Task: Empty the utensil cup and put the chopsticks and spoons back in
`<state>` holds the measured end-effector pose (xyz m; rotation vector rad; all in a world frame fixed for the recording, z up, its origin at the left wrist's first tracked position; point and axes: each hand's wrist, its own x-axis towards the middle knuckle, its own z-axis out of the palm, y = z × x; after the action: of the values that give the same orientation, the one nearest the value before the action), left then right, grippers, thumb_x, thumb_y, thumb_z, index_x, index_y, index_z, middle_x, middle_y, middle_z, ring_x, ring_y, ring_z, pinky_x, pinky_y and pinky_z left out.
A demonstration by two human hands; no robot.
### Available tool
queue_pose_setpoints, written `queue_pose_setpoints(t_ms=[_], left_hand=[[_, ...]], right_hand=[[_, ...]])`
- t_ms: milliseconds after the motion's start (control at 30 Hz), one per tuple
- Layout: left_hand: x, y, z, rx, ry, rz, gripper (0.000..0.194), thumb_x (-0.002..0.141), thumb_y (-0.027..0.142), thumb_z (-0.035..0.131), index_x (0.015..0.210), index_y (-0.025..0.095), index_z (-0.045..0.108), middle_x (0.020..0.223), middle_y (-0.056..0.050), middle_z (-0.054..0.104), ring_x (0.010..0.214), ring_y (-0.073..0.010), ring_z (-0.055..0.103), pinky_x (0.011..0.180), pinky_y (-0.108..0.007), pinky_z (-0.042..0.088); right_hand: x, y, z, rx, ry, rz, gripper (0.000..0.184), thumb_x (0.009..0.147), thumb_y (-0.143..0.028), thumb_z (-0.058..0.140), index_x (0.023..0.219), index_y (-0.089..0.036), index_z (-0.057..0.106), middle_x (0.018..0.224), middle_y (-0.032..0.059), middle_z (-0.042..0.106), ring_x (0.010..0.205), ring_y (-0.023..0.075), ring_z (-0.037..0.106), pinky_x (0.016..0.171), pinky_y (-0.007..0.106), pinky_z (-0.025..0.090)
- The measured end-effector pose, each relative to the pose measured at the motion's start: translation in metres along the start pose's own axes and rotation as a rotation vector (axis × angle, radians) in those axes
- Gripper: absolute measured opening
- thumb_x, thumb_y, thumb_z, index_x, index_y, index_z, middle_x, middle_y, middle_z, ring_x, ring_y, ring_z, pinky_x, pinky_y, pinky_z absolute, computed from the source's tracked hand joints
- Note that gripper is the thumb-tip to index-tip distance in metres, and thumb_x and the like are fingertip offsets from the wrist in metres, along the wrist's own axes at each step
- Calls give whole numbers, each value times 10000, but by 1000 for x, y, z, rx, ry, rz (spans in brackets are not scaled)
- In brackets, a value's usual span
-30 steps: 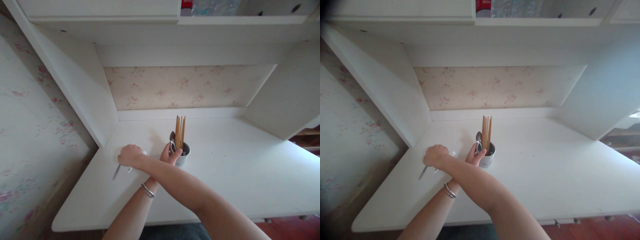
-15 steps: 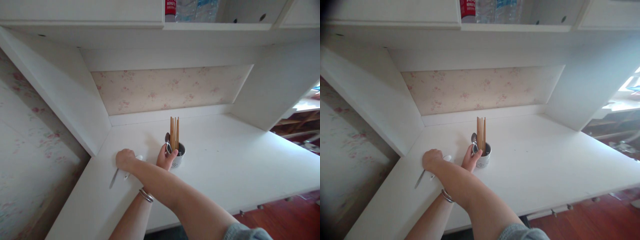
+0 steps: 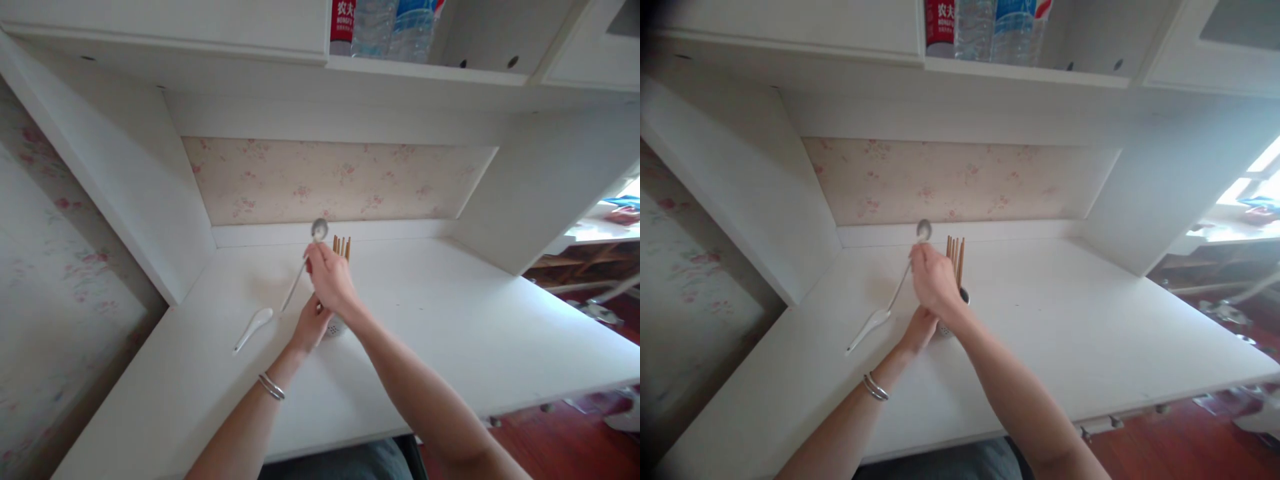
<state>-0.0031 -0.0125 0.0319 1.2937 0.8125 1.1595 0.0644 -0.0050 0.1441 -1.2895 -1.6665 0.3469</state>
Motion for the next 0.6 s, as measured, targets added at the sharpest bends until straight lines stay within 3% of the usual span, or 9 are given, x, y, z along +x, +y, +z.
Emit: queue_pose_setpoints(t_ms=[100,200,400,600], left_hand=[[-1,0,3,-28,-25,47,482,799,470,619,1171,169,565,1136,-83,643,1079,-249,573,948,-368,424],[0,-2,4,-77,-27,21,524,779,474,647,1193,168,549,1157,-90,641,1056,-238,593,950,-366,426],[3,-8,4,-94,-21,1,508,772,459,662,1180,177,557,1173,-94,637,1057,-227,598,956,-351,430],[4,-9,3,-49,8,9,496,772,451,662,1179,186,559,1202,-92,624,1078,-229,585,962,-352,429]], right_hand=[[0,38,-36,-21,180,120,403,954,-433,272,749,-218,545,632,-12,562,572,145,513,565,238,343],[-12,68,-53,-92,272,153,397,947,-430,289,741,-214,550,670,1,582,600,155,509,590,255,334],[-44,94,-41,-192,222,193,411,934,-429,305,717,-210,577,653,16,597,631,174,532,615,271,334],[-53,99,-25,-50,181,242,417,895,-437,384,678,-198,648,682,25,628,653,167,560,627,271,376]])
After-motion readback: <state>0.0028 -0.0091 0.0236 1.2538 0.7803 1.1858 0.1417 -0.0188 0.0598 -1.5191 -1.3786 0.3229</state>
